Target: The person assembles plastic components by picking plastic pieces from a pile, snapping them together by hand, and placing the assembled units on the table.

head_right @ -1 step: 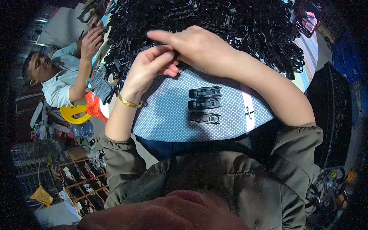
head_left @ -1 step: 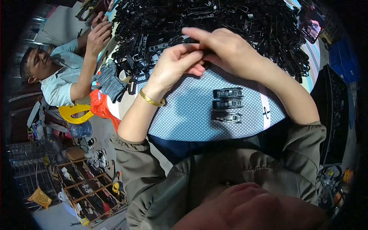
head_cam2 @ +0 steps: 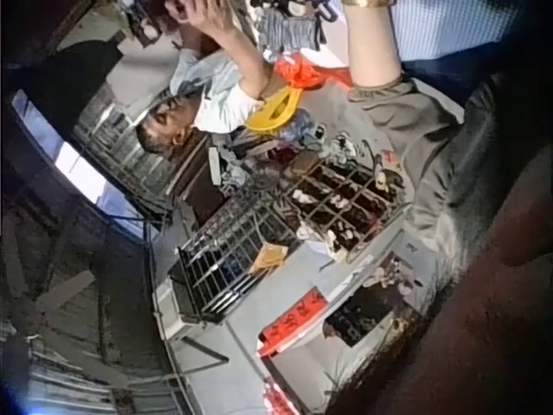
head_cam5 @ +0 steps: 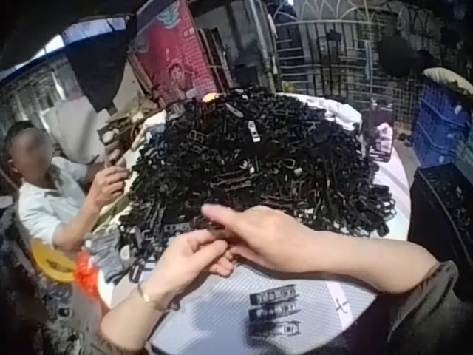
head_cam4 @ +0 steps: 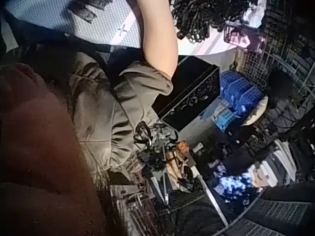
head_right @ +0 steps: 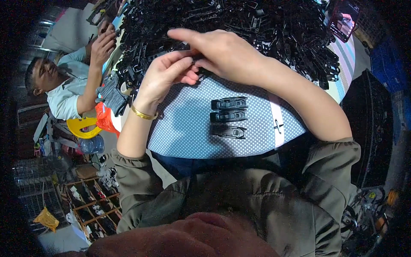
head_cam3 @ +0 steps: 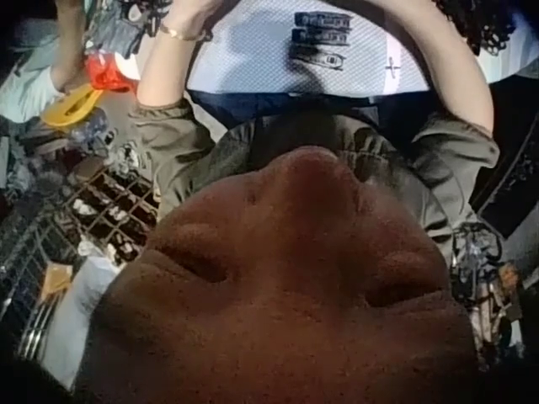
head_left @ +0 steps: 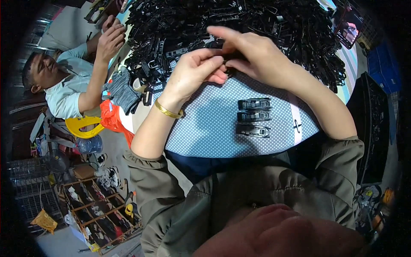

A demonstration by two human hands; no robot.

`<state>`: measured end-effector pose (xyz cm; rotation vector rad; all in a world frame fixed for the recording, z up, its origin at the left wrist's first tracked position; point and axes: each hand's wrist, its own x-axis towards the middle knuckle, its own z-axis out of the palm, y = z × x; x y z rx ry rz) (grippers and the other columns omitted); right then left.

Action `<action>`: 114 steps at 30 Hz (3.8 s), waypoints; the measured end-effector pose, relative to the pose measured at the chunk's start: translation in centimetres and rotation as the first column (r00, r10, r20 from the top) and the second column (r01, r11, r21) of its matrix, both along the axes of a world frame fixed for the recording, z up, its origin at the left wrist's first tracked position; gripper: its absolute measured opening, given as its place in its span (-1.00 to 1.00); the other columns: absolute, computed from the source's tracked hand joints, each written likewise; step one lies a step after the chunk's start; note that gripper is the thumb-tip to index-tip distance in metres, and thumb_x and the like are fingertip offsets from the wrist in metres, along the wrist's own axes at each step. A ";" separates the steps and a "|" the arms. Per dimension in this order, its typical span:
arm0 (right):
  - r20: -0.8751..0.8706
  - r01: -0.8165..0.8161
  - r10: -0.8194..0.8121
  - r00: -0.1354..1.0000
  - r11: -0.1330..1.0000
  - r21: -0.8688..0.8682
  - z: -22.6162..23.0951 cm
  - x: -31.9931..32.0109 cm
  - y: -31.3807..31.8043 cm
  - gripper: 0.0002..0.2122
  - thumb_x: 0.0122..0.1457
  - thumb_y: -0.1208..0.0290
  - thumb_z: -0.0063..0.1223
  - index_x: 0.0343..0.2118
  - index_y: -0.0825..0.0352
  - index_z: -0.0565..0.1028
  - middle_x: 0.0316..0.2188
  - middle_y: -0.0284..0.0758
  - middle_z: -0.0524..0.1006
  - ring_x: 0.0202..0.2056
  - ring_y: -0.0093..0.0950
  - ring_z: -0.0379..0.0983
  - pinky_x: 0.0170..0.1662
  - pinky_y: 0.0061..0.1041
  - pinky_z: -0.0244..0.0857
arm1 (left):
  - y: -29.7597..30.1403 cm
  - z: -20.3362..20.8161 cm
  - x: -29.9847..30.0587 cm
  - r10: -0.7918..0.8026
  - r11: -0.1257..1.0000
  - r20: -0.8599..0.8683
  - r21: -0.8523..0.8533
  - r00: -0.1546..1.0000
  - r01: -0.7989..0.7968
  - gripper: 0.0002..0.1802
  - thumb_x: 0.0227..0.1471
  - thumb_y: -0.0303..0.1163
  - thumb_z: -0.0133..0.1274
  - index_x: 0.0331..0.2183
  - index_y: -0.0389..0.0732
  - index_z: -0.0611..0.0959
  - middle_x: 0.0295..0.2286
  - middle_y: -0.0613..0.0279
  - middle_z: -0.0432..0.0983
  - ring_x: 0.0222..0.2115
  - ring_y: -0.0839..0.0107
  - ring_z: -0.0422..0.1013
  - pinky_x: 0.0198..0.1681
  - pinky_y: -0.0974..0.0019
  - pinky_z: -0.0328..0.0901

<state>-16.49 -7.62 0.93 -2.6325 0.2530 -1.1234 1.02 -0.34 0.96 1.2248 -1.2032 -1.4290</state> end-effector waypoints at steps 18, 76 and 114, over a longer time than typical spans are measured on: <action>0.066 -0.019 0.023 0.998 0.998 -0.054 -1.1 -0.1 -0.4 -0.86 -0.11 0.48 0.09 -0.44 0.35 0.47 -0.53 -0.29 0.42 -0.52 -0.39 0.41 -0.50 -0.55 0.31 | -0.3 0.3 0.9 0.300 0.939 -0.252 -0.091 0.920 -0.332 -0.66 0.08 -0.48 -0.19 -0.10 -0.45 0.33 -0.33 -0.04 0.44 -0.32 0.26 0.45 -0.26 0.42 0.41; 0.091 0.309 -0.322 0.942 0.941 0.135 -0.4 -0.5 -2.4 -0.65 -0.07 0.59 -0.05 -0.14 0.26 0.41 -0.43 -0.42 0.44 -0.51 -0.62 0.33 -0.45 -0.65 0.26 | 0.2 0.1 -0.5 0.340 0.895 -0.265 -0.205 0.902 -0.397 -0.61 0.11 -0.44 -0.25 -0.04 -0.43 0.24 -0.35 0.03 0.41 -0.39 0.34 0.45 -0.32 0.44 0.39; 0.043 -0.018 -0.024 0.999 0.640 0.768 0.8 -1.1 1.0 -0.76 0.03 0.44 0.05 -0.22 0.36 0.43 -0.51 -0.42 0.48 -0.55 -0.71 0.38 -0.50 -0.75 0.28 | 1.0 -1.4 -2.4 0.203 0.962 -0.163 -0.151 0.966 -0.228 -0.59 0.13 -0.45 -0.32 0.01 -0.43 0.18 -0.28 0.02 0.41 -0.28 0.40 0.42 -0.17 0.44 0.34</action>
